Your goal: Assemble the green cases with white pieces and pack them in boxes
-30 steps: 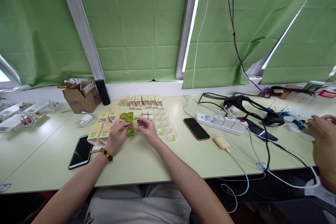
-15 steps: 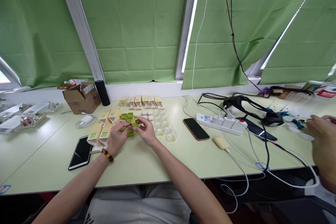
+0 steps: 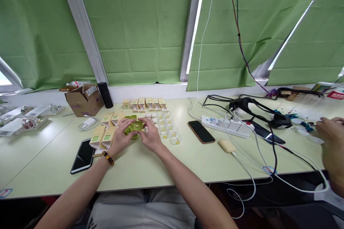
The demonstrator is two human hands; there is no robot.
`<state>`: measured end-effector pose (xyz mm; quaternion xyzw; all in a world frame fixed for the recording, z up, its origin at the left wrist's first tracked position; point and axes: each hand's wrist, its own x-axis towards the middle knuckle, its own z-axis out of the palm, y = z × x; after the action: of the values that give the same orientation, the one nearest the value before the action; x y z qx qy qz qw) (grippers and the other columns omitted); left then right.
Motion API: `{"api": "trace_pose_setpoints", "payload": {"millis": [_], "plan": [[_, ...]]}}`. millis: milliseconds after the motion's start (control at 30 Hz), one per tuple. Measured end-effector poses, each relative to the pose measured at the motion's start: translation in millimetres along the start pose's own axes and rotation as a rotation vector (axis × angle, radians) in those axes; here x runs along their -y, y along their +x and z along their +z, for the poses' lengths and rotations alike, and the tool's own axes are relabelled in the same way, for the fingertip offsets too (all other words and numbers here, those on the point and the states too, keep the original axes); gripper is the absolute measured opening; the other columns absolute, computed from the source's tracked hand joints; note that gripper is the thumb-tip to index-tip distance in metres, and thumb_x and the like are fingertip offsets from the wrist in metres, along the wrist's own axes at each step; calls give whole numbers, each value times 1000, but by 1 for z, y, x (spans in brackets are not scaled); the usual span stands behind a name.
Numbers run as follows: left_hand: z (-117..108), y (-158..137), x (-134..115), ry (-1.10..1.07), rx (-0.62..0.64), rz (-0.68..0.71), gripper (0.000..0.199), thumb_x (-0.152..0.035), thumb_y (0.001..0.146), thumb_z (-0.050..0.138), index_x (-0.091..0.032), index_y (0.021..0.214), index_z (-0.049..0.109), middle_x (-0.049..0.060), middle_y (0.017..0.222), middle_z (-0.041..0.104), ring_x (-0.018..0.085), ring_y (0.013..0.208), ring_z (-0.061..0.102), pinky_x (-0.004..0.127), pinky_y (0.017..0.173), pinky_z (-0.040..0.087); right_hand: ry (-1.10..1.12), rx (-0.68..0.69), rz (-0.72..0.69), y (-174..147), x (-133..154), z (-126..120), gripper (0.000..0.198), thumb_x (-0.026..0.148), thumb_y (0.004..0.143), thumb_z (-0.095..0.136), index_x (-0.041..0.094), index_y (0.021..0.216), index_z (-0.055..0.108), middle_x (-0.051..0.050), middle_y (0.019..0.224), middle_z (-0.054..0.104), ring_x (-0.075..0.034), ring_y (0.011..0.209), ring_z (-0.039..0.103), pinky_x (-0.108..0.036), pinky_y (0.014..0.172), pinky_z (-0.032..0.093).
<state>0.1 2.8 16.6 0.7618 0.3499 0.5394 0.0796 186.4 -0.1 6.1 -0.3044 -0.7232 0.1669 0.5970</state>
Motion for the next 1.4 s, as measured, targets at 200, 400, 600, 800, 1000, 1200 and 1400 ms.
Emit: {"api": "trace_pose_setpoints", "payload": {"millis": [200,400,600,800,1000,1200,1400], "plan": [[2,0,9,-68,-52,-21,40,-30,86,82,-25,125,74,11,120,74,30,123,60,52,104,56,100,-75,-58,3,5,-3,37,19,91,68,26,127,65,-12,133,67,-27,119,67,-42,92,63],[2,-1,4,-3,-99,31,38,-28,87,82,-25,124,73,11,118,74,31,124,59,53,104,56,75,-88,-64,4,9,-5,27,21,93,66,26,120,70,-14,130,68,-29,120,67,-45,93,62],[-3,-2,-6,166,-113,192,37,-28,91,79,-25,127,72,10,118,75,33,123,56,55,106,52,-119,-70,-171,1,3,-3,23,20,100,57,27,111,77,-14,130,66,-27,114,69,-46,94,62],[-5,-5,-8,280,-78,328,40,-22,94,74,-25,133,71,9,119,76,32,119,58,52,103,53,-290,-66,-255,-1,-5,-2,27,14,98,58,29,106,80,-12,125,69,-27,107,64,-42,79,59],[-5,-7,-7,325,-67,341,42,-20,94,73,-26,135,70,10,118,76,32,119,59,52,101,55,-378,-113,-251,-1,-2,-1,23,13,95,63,28,96,80,-11,112,68,-29,112,58,-41,80,56],[-5,-7,-8,343,-46,313,39,-17,94,70,-25,132,72,11,117,77,33,119,60,55,101,55,-461,-120,-274,1,1,-1,22,16,98,59,26,95,79,-11,104,60,-30,109,53,-47,91,54],[-5,-6,3,328,-116,240,42,-16,93,69,-24,135,70,12,123,75,34,122,57,55,104,52,-456,-176,-331,-5,4,-1,17,20,99,60,27,96,76,-10,98,56,-30,106,55,-50,94,51]]}}
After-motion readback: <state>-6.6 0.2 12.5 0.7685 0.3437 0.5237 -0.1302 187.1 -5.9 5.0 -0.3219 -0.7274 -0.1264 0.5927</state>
